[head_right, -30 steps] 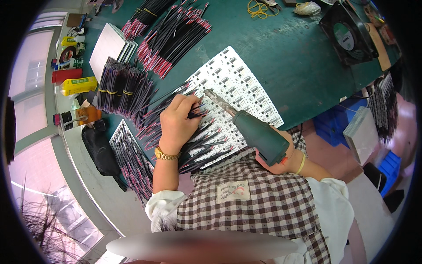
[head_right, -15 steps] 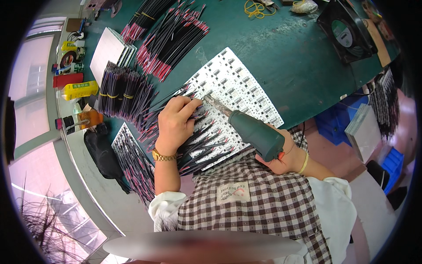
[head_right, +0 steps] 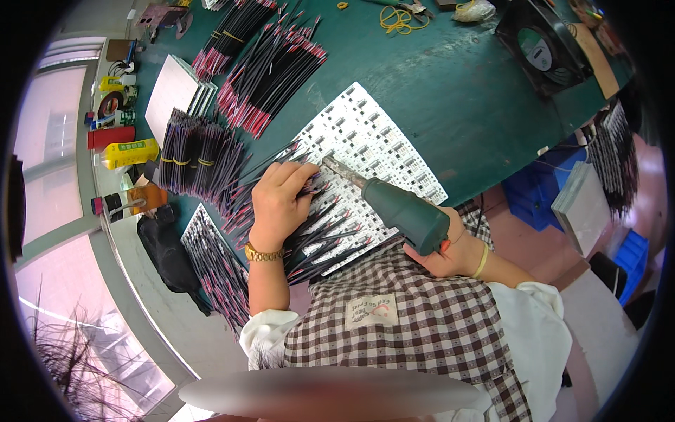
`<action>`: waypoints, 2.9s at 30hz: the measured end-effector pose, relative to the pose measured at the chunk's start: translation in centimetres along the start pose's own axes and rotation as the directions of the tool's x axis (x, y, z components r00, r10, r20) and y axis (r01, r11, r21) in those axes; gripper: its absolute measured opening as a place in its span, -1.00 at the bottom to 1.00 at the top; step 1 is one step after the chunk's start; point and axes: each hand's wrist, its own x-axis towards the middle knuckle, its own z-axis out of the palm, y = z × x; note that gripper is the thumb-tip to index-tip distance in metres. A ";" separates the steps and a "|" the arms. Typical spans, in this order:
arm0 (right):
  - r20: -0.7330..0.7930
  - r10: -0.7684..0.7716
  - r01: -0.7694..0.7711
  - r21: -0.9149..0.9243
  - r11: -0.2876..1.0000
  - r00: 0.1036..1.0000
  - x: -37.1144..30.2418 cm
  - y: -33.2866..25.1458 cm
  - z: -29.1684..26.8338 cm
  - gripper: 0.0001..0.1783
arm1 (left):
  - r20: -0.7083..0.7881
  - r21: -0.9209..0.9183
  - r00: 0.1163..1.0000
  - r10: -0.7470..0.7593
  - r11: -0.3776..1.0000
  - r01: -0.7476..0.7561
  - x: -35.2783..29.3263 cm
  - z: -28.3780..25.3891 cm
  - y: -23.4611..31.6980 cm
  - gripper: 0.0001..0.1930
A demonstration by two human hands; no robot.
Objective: The person solders multiple sets of black and red wires to a printed circuit board template using a soldering iron.
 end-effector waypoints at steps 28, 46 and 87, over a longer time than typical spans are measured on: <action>-0.061 0.042 -0.022 0.301 0.953 0.997 -2.9 2.2 0.7 -0.36 | -0.089 -0.190 0.927 -0.363 0.920 0.342 -1.3 1.5 3.0 -0.90; -0.030 -0.112 0.106 -0.146 0.984 0.993 -1.6 1.2 0.2 -0.82 | -0.095 -0.072 0.900 -0.425 0.905 0.420 -1.0 1.9 3.2 -0.79; -0.083 -0.087 0.074 -0.153 0.985 0.993 -4.2 3.6 1.5 -0.83 | 0.026 -0.192 0.916 -0.400 0.898 0.397 -0.6 1.5 2.5 -0.91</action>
